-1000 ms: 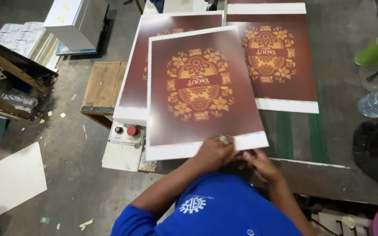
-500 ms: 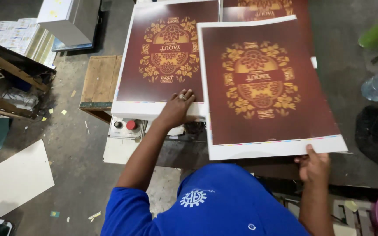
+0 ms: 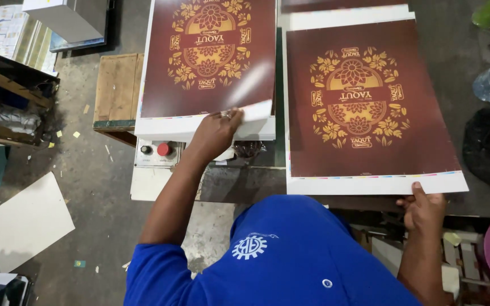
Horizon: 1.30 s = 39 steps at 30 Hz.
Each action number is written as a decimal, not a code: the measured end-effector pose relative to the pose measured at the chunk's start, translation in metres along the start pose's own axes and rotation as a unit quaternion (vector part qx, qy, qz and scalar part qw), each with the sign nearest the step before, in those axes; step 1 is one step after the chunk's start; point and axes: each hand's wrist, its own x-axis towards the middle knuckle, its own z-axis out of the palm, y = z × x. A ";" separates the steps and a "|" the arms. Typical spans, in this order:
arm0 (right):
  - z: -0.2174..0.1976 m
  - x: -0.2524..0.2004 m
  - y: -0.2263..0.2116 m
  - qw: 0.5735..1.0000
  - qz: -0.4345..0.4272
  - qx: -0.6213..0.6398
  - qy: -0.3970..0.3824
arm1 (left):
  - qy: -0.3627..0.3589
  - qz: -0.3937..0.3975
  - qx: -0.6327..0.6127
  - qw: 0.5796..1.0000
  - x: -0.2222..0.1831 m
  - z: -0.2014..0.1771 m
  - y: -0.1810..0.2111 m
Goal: The person repeatedly picks up large printed sheets with a maroon and gold design from a stack on a machine, aligns them, and places them back down. The person handles the sheets by hand, moving them between the machine's output area and a nearby surface.
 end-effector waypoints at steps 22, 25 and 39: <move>0.135 0.047 -0.006 0.993 0.068 -0.066 -0.067 | 0.291 -0.115 0.083 0.946 -0.004 -0.055 0.036; 0.185 -0.003 -0.021 0.982 0.077 -0.104 -0.135 | 0.271 -0.053 0.047 0.960 0.001 -0.007 0.066; 0.145 0.011 0.007 0.991 -0.005 0.086 -0.099 | 0.016 -0.111 -0.068 0.991 0.020 0.016 0.047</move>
